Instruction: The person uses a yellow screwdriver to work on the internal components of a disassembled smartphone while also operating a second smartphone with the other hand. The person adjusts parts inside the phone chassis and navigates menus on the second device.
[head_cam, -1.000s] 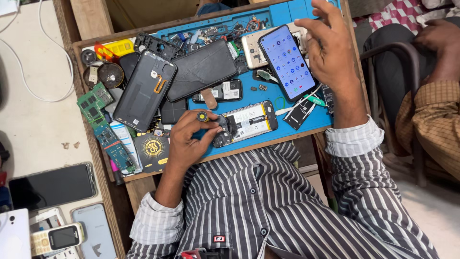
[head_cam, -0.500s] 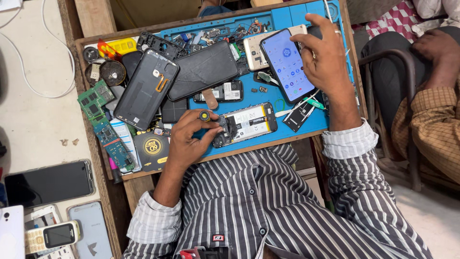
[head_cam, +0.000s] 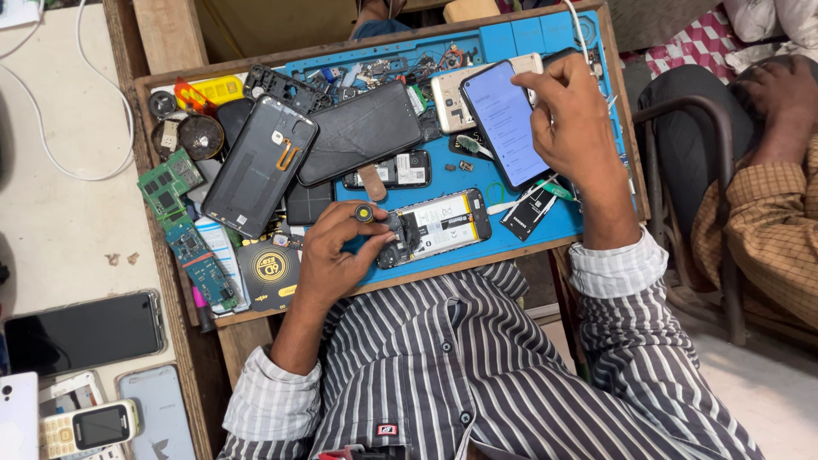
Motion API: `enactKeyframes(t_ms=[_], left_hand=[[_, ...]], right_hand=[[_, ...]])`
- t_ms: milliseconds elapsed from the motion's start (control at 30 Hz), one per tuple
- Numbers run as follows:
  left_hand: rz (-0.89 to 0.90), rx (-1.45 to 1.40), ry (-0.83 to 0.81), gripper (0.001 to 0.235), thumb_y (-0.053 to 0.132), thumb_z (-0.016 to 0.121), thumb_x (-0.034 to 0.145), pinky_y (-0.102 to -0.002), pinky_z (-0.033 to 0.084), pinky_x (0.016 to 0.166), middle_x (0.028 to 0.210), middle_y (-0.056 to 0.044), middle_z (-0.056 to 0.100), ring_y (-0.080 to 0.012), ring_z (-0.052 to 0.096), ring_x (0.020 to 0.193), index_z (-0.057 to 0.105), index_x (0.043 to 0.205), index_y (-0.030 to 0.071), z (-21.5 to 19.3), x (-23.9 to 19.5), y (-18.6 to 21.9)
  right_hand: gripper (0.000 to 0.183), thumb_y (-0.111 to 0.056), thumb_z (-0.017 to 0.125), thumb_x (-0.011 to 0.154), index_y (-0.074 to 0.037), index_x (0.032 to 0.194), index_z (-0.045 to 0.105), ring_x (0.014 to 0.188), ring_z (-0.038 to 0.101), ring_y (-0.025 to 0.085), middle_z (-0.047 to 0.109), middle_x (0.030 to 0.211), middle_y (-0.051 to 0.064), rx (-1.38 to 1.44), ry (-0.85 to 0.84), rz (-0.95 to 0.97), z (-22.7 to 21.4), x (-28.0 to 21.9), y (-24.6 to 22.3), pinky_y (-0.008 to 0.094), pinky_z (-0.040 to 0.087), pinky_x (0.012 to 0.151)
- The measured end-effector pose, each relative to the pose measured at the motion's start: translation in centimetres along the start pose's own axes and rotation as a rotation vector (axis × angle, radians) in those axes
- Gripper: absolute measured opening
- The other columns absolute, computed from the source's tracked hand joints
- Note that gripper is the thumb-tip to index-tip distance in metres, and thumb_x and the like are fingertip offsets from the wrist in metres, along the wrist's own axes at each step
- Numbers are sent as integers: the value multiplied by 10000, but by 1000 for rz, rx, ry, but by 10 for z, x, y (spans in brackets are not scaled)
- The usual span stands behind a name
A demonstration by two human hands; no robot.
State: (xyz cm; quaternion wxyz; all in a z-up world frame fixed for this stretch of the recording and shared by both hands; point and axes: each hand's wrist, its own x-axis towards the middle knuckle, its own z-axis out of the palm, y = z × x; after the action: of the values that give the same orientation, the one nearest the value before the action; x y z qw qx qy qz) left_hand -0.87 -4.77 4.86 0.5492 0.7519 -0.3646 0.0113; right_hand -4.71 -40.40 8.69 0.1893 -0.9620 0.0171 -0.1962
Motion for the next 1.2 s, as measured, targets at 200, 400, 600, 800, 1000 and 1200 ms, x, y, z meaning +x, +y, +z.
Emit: enactKeyframes(t_ms=[200, 400, 600, 800, 1000, 1200], left_hand=[[-2, -6, 0, 156, 61, 866, 785, -338, 569, 882, 1066, -75, 751, -219, 713, 1029, 749, 882, 32, 0, 0, 1], [6, -15, 9, 164, 69, 874, 786, -344, 565, 889, 1064, -75, 752, -218, 715, 1034, 747, 883, 32, 0, 0, 0], [-3, -17, 1, 159, 69, 871, 788, -343, 566, 895, 1061, -75, 753, -218, 717, 1031, 749, 884, 32, 0, 0, 1], [10, -11, 2, 162, 71, 870, 788, -347, 562, 898, 1064, -78, 750, -226, 713, 1047, 742, 877, 30, 0, 0, 0], [1, -1, 5, 158, 69, 870, 786, -347, 564, 895, 1061, -81, 752, -227, 709, 1047, 750, 882, 32, 1, 0, 1], [-7, 6, 1, 152, 35, 852, 788, -350, 560, 905, 1057, -85, 755, -229, 714, 1045, 757, 906, 31, 0, 0, 2]], right_hand=[[387, 83, 575, 898, -70, 1215, 736, 995, 614, 265, 574, 1194, 143, 141, 16, -6, -4, 1, -9, 371, 535, 836], [319, 22, 664, 952, -113, 1221, 767, 1270, 541, 384, 561, 1426, 173, 23, 9, -193, 1, -1, -19, 468, 473, 1057], [308, 28, 689, 931, -122, 1179, 795, 1314, 532, 383, 538, 1472, 179, -59, 49, -237, 2, -1, -20, 456, 474, 1099], [241, 64, 736, 943, -87, 1116, 809, 979, 635, 272, 609, 1034, 117, 47, 242, -15, -19, -22, -11, 378, 525, 856], [206, 25, 724, 1022, -10, 1225, 730, 1076, 678, 273, 680, 1170, 125, 114, 185, -42, -27, -52, -10, 373, 554, 922], [246, 93, 617, 883, -38, 1047, 745, 1003, 674, 289, 655, 1156, 159, 123, 260, 38, -19, -77, -6, 360, 552, 843]])
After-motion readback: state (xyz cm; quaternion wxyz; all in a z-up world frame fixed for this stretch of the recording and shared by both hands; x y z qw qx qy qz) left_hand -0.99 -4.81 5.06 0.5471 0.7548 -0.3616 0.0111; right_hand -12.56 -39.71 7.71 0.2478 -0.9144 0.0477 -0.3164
